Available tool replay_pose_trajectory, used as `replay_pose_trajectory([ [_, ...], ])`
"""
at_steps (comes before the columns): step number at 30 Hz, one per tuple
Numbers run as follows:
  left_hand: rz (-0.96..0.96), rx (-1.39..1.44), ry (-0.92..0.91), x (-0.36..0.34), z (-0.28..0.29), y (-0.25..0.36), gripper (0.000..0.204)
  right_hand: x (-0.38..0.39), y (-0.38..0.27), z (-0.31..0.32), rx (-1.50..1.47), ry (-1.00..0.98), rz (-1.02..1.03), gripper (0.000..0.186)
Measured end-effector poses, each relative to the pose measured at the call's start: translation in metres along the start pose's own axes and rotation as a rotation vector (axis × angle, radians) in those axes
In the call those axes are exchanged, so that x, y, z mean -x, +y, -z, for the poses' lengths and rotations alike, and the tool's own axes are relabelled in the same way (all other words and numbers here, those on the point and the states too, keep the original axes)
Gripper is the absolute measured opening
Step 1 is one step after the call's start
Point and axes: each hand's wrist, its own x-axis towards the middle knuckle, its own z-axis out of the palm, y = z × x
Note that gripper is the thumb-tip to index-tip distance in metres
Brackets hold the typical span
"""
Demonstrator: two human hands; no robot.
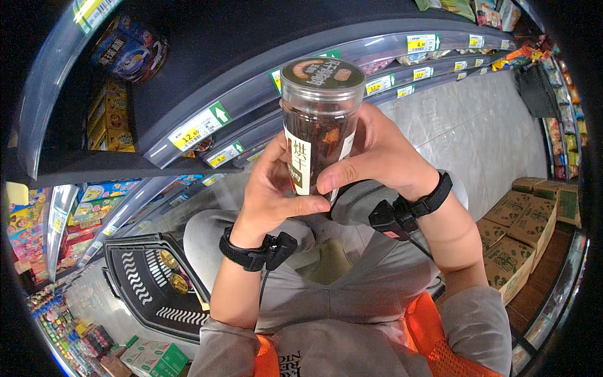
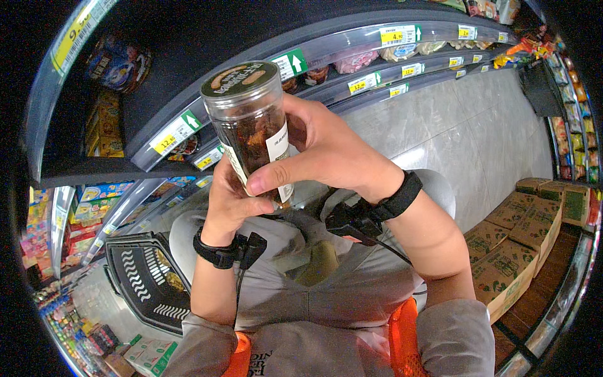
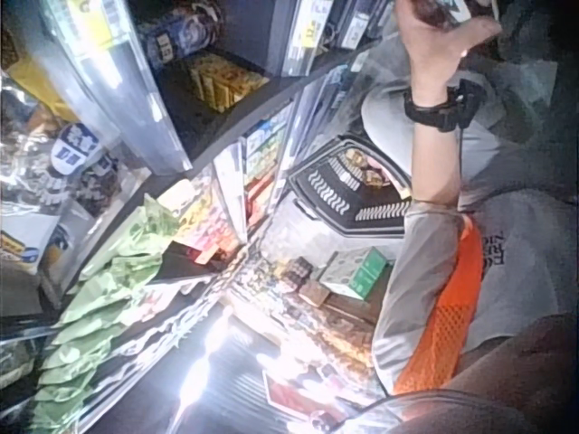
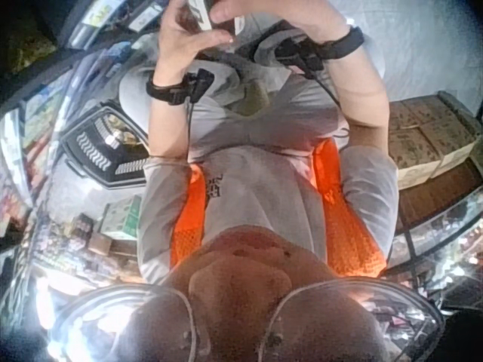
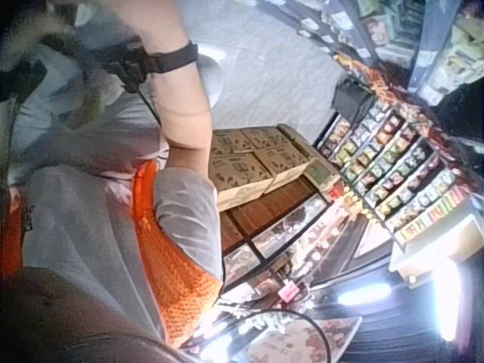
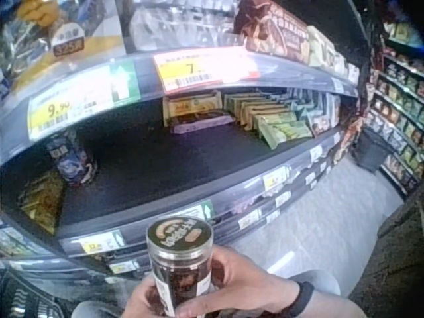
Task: The person picks up and examines several packaged snacks from a shelf, including cookies, a cylinder of butter rolls, and a container of dried meat, placing each into a shopping basket after looking at the packaging.
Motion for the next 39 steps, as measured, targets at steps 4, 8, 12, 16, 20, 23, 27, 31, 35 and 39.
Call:
replay_pose_trajectory([
  [4,-0.072,-0.034,-0.001,-0.001,0.002,-0.001,0.088,-0.004,0.005,-0.001,0.034,0.010,0.084,0.064],
  [8,-0.061,-0.047,0.023,-0.001,0.005,-0.003,0.079,-0.003,0.004,0.003,0.107,0.013,0.060,0.063],
  [12,0.035,-0.001,0.016,-0.001,0.006,-0.003,0.067,-0.005,0.004,-0.002,0.122,0.116,0.017,0.061],
  [16,0.134,0.006,0.032,0.002,0.004,-0.001,0.101,-0.009,0.010,0.001,0.173,0.060,0.028,0.075],
  [20,0.175,0.042,-0.061,0.005,0.008,0.004,0.100,-0.006,0.007,-0.002,0.117,0.017,0.035,0.076],
  [23,0.115,0.202,-0.102,0.002,0.004,0.001,0.079,-0.008,0.017,-0.001,0.111,0.027,0.148,0.076],
  [27,0.088,0.086,-0.064,0.002,0.003,0.002,0.065,-0.014,0.024,0.001,0.113,0.172,0.212,0.074],
  [31,0.103,-0.096,0.016,0.003,0.002,0.002,0.080,-0.013,0.023,0.002,0.150,0.180,0.213,0.074],
  [35,0.088,-0.091,0.014,0.004,0.003,0.002,0.077,-0.013,0.024,0.000,0.170,0.156,0.249,0.075],
  [39,0.069,-0.106,0.036,0.003,0.005,-0.002,0.077,-0.013,0.023,0.001,0.168,0.154,0.223,0.076],
])
